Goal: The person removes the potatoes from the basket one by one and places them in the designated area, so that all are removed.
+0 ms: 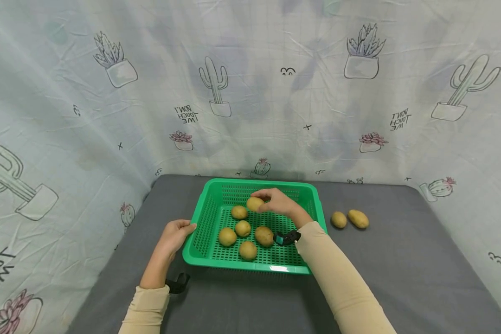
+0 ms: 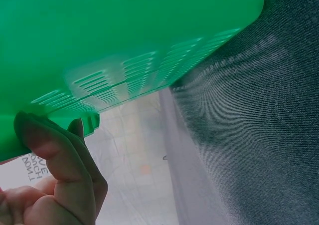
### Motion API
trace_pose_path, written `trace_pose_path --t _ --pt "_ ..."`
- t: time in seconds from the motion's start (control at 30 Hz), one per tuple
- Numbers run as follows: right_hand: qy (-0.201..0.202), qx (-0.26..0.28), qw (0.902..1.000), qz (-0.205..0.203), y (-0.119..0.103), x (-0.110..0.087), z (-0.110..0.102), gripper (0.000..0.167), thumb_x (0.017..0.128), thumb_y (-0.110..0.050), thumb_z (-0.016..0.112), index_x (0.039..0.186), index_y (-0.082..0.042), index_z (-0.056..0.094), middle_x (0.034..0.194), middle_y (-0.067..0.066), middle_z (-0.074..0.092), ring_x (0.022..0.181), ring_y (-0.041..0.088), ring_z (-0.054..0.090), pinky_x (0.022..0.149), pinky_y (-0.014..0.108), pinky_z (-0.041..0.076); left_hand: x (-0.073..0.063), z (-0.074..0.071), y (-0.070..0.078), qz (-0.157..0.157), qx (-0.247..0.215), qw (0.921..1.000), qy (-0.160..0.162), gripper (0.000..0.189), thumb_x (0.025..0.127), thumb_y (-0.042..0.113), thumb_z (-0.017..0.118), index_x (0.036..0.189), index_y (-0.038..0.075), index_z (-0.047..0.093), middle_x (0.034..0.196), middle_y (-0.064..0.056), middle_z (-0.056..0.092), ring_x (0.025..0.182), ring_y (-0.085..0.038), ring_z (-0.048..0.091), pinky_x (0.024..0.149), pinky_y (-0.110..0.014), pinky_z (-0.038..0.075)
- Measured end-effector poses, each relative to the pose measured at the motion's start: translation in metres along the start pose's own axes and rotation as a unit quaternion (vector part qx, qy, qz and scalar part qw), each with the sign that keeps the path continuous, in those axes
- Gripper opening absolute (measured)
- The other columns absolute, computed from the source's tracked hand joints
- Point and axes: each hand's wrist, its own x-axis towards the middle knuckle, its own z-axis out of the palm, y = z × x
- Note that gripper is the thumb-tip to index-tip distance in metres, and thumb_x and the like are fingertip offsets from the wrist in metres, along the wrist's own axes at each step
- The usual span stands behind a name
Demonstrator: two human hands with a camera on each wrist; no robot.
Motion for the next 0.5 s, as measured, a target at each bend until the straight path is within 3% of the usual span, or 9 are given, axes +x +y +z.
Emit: trace_pose_path --t 0.23,0.5 --pt "0.015 0.018 0.9989 -0.041 -0.01 -0.008 -0.005 0.052 0.085 -0.012 0.07 0.135 -0.007 0.054 0.123 0.012 0.06 0.104 0.026 0.057 0.088 0.053 0.049 -0.002 0.0 0.002 -0.002 0.001 1.0 -0.001 0.052 0.1 0.02 0.047 0.138 -0.013 0.036 0.141 -0.033 0.037 0.131 -0.047 0.035 0.104 -0.058 0.035" --pt "0.024 0.05 0.9967 -0.059 -0.019 -0.018 -0.011 0.054 0.086 -0.012 0.07 0.136 -0.009 0.053 0.127 0.015 0.057 0.111 0.031 0.056 0.088 0.048 0.051 -0.002 -0.001 0.003 -0.003 -0.002 1.0 -0.004 0.053 0.1 0.02 0.047 0.139 -0.013 0.035 0.142 -0.033 0.035 0.132 -0.047 0.033 0.106 -0.058 0.033"
